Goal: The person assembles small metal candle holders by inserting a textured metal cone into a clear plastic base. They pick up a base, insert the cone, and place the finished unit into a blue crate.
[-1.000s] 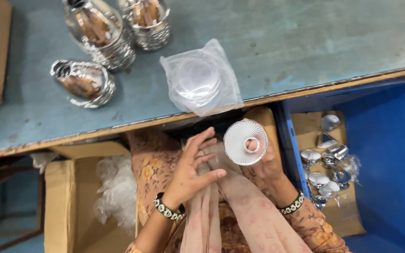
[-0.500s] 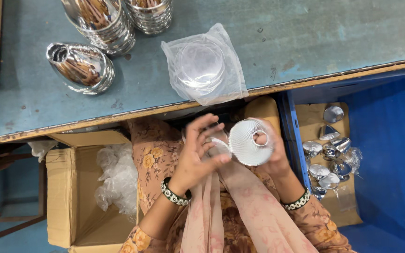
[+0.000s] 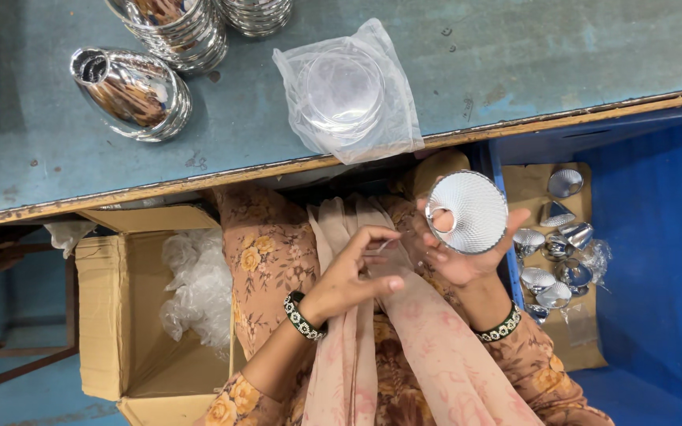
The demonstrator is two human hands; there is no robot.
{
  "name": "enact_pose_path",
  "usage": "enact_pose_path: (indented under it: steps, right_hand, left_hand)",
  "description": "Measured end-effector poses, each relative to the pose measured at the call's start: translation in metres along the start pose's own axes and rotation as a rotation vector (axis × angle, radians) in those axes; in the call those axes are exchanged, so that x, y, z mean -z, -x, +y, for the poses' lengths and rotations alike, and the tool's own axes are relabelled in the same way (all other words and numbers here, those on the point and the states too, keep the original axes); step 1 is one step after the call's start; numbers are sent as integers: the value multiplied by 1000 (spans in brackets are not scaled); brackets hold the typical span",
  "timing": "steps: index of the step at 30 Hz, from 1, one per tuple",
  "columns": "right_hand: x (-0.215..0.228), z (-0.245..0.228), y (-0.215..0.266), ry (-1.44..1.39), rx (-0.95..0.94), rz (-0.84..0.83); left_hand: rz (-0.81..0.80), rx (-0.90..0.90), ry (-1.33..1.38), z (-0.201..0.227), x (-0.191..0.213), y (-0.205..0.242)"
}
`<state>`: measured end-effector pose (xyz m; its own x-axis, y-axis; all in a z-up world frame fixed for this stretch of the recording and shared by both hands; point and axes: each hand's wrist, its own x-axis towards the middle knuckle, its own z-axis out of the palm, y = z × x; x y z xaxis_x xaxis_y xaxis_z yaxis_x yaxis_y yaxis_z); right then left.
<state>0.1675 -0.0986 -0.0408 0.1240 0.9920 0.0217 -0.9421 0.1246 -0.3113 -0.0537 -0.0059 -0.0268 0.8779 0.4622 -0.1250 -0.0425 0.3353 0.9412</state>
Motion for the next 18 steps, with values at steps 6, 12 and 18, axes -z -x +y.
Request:
enact_pose_path:
  steps: [6, 12, 18]
  right_hand:
    - [-1, 5, 0, -49, -55, 197]
    - [25, 1, 10, 5, 30, 171]
    - [74, 2, 27, 468, 82, 194]
  left_hand:
    - [-41, 24, -245, 17, -10, 0]
    - [-25, 125, -95, 26, -2, 5]
    - [168, -152, -254, 48, 15, 15]
